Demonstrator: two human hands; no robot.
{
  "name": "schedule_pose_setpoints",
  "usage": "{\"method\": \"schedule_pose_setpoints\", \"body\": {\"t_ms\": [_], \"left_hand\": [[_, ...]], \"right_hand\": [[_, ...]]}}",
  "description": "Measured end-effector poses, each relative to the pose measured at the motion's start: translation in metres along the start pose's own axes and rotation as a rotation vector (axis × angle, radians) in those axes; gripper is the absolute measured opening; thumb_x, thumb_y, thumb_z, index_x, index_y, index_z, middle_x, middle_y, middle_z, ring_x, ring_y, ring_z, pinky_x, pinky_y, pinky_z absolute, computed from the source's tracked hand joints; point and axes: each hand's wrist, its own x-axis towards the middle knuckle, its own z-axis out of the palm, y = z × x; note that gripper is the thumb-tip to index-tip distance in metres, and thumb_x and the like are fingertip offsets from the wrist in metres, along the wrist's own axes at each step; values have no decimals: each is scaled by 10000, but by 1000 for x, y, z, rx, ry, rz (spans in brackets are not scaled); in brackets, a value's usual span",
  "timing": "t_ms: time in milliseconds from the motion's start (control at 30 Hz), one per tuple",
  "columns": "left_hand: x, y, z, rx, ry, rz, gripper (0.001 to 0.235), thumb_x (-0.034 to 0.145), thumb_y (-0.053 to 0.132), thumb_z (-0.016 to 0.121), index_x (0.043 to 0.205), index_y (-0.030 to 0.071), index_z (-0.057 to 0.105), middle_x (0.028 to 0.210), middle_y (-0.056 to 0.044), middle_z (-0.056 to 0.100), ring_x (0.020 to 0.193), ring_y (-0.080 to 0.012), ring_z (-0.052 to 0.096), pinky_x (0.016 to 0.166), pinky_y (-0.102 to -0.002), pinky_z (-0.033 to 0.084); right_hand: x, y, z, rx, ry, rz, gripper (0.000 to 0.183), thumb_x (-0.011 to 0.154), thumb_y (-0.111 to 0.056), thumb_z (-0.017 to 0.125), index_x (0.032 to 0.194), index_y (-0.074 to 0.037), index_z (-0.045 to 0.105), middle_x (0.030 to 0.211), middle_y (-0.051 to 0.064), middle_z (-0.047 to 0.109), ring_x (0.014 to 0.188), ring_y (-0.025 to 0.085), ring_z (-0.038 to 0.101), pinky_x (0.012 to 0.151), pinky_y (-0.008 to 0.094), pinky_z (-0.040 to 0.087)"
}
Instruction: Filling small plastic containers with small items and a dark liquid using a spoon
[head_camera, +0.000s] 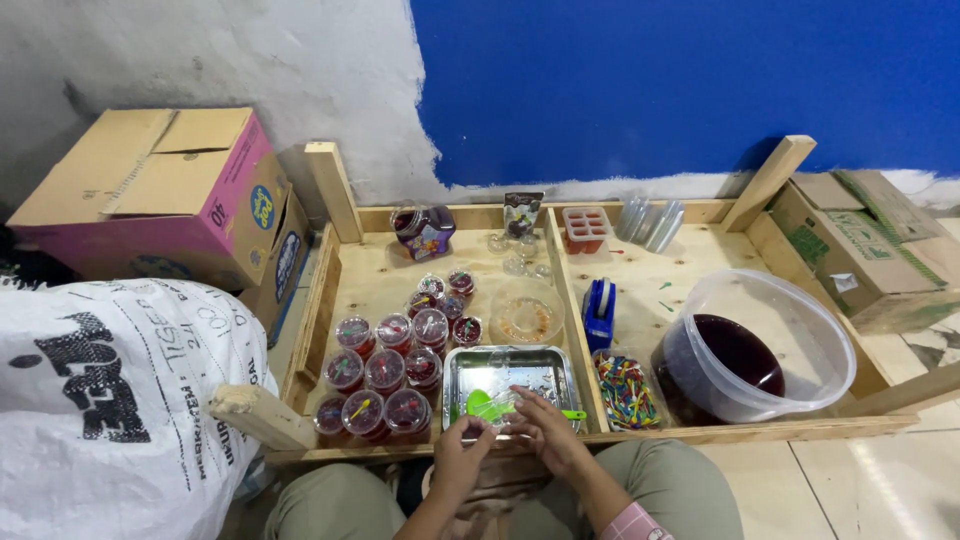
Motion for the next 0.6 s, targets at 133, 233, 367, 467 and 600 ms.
{"method": "schedule_pose_setpoints", "body": {"t_ms": [133,233,367,467,600], "left_hand": [[2,1,-2,84,19,121,118,815,175,781,807,83,707,809,-1,731,764,-129,674,762,-262,545],[4,-10,0,119,-7,162,178,796,169,811,884,73,688,1095,-18,569,932,-150,682,801,-254,692],[12,-27,3,186,18,128,159,753,255,861,754,144,748,1281,-34,478,1199,-242,489,965,-406,457],[15,-28,0,53,-43,23,181,736,220,863,733,113,718,1497,-48,458,1411,-278,420,1052,-447,450],[17,-35,0,-338,-164,-178,212,770,75,829,736,33,624,1567,-103,491,1251,-276,681,1029,-378,562]], "right_hand": [[32,-20,-12,61,80,-49,627,911,-169,643,1513,-50,513,1120,171,590,933,298,664,783,333,545],[75,-40,-26,105,153,-96,407,912,-221,710,1203,48,615,1012,146,541,858,322,659,717,330,521],[123,-100,-13,28,175,-173,528,931,-281,666,1322,56,553,852,173,652,803,256,701,634,213,507],[130,-156,7,32,170,-175,663,921,-328,667,1466,-28,435,1063,272,617,952,313,682,723,235,562],[140,-180,7,102,218,-111,846,935,-415,665,1623,-135,258,1322,546,457,896,336,682,685,228,608]]}}
